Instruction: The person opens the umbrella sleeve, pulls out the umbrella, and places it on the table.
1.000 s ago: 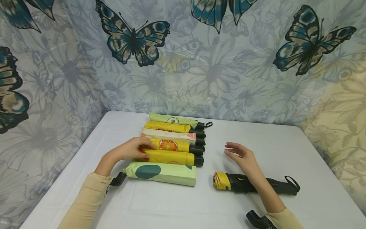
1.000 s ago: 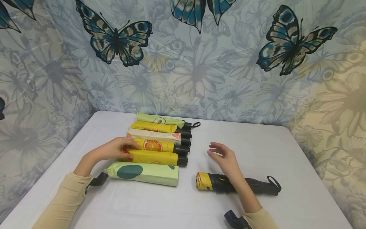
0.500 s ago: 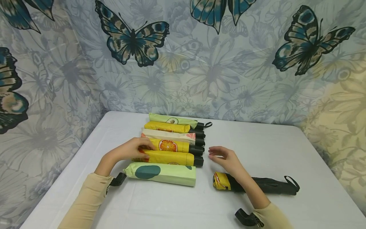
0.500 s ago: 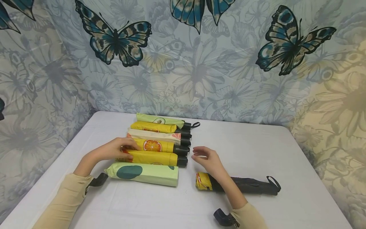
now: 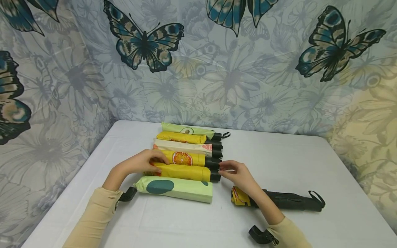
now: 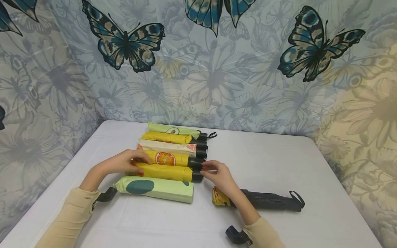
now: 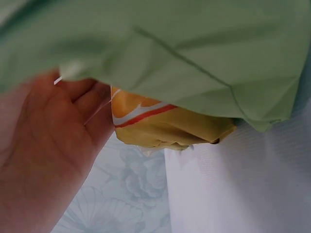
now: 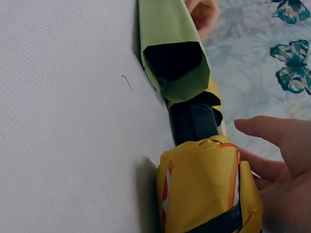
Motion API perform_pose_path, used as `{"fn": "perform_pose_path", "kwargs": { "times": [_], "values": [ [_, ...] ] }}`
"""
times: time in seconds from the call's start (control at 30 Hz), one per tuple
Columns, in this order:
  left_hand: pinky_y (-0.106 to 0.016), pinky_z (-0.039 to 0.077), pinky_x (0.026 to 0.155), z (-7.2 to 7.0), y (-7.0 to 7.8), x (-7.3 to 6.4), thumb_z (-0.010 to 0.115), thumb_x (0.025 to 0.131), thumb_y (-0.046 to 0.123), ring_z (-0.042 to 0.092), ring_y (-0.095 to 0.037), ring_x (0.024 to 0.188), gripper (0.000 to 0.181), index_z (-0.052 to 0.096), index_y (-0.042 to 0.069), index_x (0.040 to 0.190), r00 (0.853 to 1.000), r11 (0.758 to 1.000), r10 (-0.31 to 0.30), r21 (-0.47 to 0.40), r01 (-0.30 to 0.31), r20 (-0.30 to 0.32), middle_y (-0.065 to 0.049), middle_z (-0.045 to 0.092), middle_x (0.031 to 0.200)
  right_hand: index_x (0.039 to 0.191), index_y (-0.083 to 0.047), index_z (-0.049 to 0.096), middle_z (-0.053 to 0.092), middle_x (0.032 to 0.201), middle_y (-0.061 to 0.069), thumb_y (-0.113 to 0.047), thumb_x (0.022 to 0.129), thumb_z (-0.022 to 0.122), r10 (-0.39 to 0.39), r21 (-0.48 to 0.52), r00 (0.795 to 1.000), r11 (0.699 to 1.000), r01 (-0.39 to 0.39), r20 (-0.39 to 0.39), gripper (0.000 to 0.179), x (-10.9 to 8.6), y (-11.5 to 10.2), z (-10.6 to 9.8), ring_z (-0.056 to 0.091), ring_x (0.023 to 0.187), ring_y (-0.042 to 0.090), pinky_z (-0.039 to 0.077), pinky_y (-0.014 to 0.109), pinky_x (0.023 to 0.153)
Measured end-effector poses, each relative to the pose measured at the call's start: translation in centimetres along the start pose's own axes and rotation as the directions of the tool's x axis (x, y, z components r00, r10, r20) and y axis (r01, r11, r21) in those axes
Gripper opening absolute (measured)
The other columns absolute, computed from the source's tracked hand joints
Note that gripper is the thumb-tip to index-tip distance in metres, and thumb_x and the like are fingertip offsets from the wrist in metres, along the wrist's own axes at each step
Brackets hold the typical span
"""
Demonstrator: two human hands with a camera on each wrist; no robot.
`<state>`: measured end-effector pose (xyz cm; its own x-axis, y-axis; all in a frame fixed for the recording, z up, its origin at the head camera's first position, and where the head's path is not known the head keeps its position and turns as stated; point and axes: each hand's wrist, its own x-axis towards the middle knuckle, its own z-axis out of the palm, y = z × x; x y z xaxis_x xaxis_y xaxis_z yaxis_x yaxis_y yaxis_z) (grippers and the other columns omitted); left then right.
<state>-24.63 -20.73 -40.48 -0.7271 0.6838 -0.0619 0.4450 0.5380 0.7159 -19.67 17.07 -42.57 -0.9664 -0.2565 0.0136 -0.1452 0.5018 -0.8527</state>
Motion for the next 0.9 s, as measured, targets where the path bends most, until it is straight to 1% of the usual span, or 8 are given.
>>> {"fn": "perform_pose_path", "kwargs": {
  "times": [0.13,0.3,0.37,0.53,0.6,0.8,0.9],
  "values": [
    [-0.024,0.055,0.083,0.0,0.1,-0.1,0.071,0.089,0.010,0.066,-0.011,0.095,0.028,0.068,0.019,0.115,1.000,1.000,-0.023,-0.016,0.023,0.012,-0.005,0.068,0.119,0.123,-0.002,0.063,0.067,0.120,0.018,-0.018,0.091,0.070,-0.009,0.006,0.999,1.000,0.009,0.031,0.036,0.0,0.1,0.4,0.066,0.110,0.031,0.057,0.035,0.091],
    [-0.024,0.055,0.083,0.1,0.1,-0.1,0.071,0.089,0.009,0.066,-0.011,0.094,0.029,0.068,0.018,0.117,0.999,0.999,-0.028,-0.022,0.028,0.017,-0.006,0.067,0.120,0.122,-0.005,0.065,0.065,0.124,0.016,-0.018,0.090,0.071,0.021,0.016,0.998,1.000,-0.022,0.051,0.035,0.1,0.1,0.9,0.065,0.114,0.034,0.057,0.035,0.091],
    [-0.024,0.055,0.084,0.2,0.1,0.0,0.071,0.088,0.010,0.067,-0.014,0.098,0.031,0.068,0.018,0.118,1.000,1.000,-0.024,-0.015,0.024,0.017,-0.005,0.067,0.121,0.121,-0.005,0.066,0.064,0.125,0.016,-0.018,0.089,0.072,0.023,0.006,0.999,1.000,-0.023,0.048,0.034,0.1,0.0,1.1,0.064,0.115,0.034,0.057,0.035,0.092],
    [-0.027,0.054,0.091,0.1,-0.1,0.1,0.074,0.086,0.015,0.064,-0.020,0.113,0.036,0.067,0.021,0.121,1.000,0.999,-0.006,0.034,0.005,0.005,-0.001,0.067,0.123,0.119,-0.005,0.067,0.063,0.126,0.017,-0.014,0.088,0.073,-0.003,-0.018,0.999,1.000,0.003,0.044,0.033,0.2,0.0,1.4,0.065,0.113,0.035,0.057,0.034,0.091],
    [-0.028,0.053,0.092,0.1,-0.1,0.1,0.075,0.086,0.016,0.063,-0.021,0.115,0.037,0.067,0.022,0.121,1.000,0.999,-0.008,0.038,0.008,0.004,-0.001,0.067,0.124,0.119,-0.005,0.067,0.063,0.126,0.017,-0.013,0.087,0.074,-0.016,-0.028,0.999,0.999,0.018,0.051,0.034,0.2,-0.1,1.5,0.065,0.113,0.034,0.057,0.033,0.090],
    [-0.026,0.054,0.089,0.1,-0.2,0.1,0.075,0.086,0.016,0.063,-0.020,0.112,0.038,0.067,0.022,0.123,1.000,0.999,-0.016,0.032,0.016,0.007,-0.002,0.067,0.125,0.117,-0.005,0.068,0.065,0.122,0.015,-0.008,0.084,0.076,-0.039,-0.082,0.998,0.996,0.043,0.042,0.034,0.1,-0.4,1.8,0.066,0.110,0.032,0.057,0.034,0.090],
    [-0.026,0.054,0.089,0.1,-0.2,0.1,0.075,0.086,0.016,0.063,-0.020,0.112,0.038,0.067,0.023,0.123,1.000,0.999,-0.013,0.037,0.013,0.004,-0.002,0.066,0.126,0.117,-0.006,0.068,0.066,0.123,0.013,-0.007,0.082,0.077,-0.048,-0.145,0.998,0.988,0.051,0.029,0.036,0.1,-0.4,2.0,0.066,0.108,0.030,0.057,0.036,0.090]
  ]
}}
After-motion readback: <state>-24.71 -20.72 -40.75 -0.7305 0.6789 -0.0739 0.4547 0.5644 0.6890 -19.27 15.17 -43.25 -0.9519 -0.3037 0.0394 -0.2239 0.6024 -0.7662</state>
